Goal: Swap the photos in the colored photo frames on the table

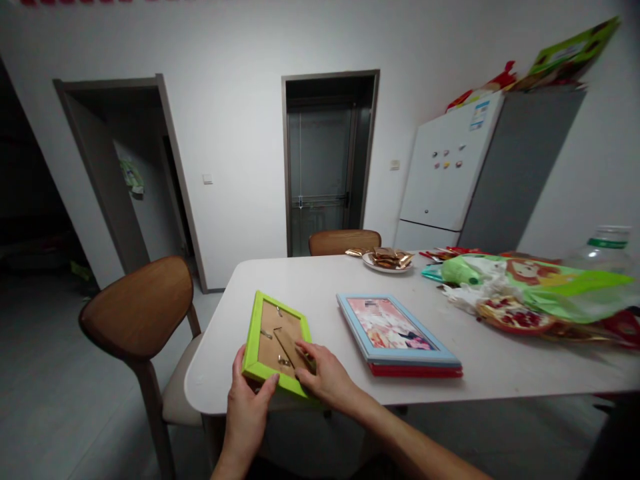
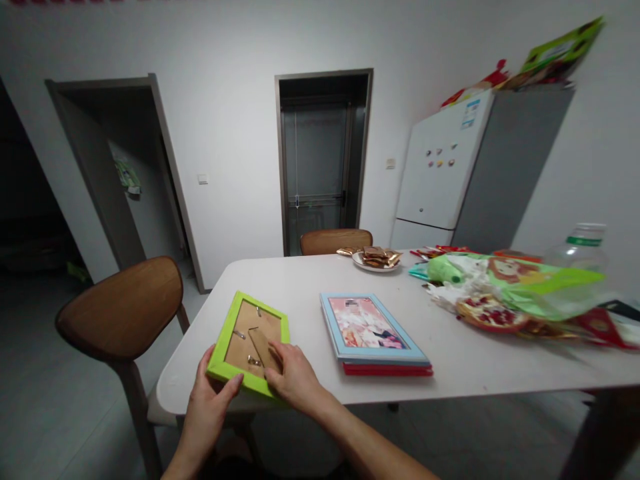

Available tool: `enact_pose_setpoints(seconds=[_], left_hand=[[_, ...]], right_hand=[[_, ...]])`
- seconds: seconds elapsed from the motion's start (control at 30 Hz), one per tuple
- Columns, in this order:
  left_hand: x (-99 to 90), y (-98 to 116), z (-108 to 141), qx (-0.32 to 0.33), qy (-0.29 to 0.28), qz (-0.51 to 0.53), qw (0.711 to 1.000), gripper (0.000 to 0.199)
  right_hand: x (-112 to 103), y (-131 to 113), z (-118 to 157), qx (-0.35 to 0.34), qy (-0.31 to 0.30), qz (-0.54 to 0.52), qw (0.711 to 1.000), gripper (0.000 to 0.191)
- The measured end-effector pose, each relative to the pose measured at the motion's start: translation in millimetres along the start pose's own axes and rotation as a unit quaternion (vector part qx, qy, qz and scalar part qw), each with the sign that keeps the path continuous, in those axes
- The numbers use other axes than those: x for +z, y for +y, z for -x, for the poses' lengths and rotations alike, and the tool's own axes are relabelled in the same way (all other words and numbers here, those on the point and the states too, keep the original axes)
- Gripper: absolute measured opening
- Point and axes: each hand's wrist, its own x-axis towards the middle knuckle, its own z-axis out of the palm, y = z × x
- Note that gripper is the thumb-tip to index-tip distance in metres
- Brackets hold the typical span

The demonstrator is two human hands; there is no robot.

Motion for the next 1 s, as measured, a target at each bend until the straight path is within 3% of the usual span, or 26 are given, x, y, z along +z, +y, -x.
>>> enact_pose_setpoints(seconds=[0.17, 0.3, 0.5, 0.6, 0.7, 0.83, 1.0], left_hand=[[-15.1, -30, 4, -0.05, -0.069, -0.05, 0.995, 0.053], [-17.9, -32, 9, -0.014, -0.093, -0.205, 0.974, 0.047], [-15.6, -29, 9, 0.069, -0.096, -0.367, 0.923, 0.042], [-11.6, -32, 8, 0.134, -0.111, -0.369, 0.913, 0.04], [-6.6, -34, 6, 0.172, -0.162, -0.339, 0.91, 0.034], [-3.7, -34, 4, 0.184, -0.201, -0.317, 0.909, 0.024], [-4.7, -35, 4, 0.171, -0.202, -0.32, 0.909, 0.032]], right_hand=[[-4, 9, 7, -0.016, -0.02, 0.107, 0.994, 0.047], [-7, 11, 13, -0.018, -0.041, 0.147, 0.988, 0.034], [-9, 12, 17, -0.013, -0.054, 0.166, 0.985, 0.036], [-10, 10, 16, -0.009, -0.06, 0.17, 0.984, 0.035], [-10, 6, 11, -0.031, -0.071, 0.174, 0.982, 0.03], [-5, 4, 1, -0.074, -0.104, 0.177, 0.976, 0.019], [-1, 1, -3, -0.09, -0.114, 0.205, 0.968, 0.019]])
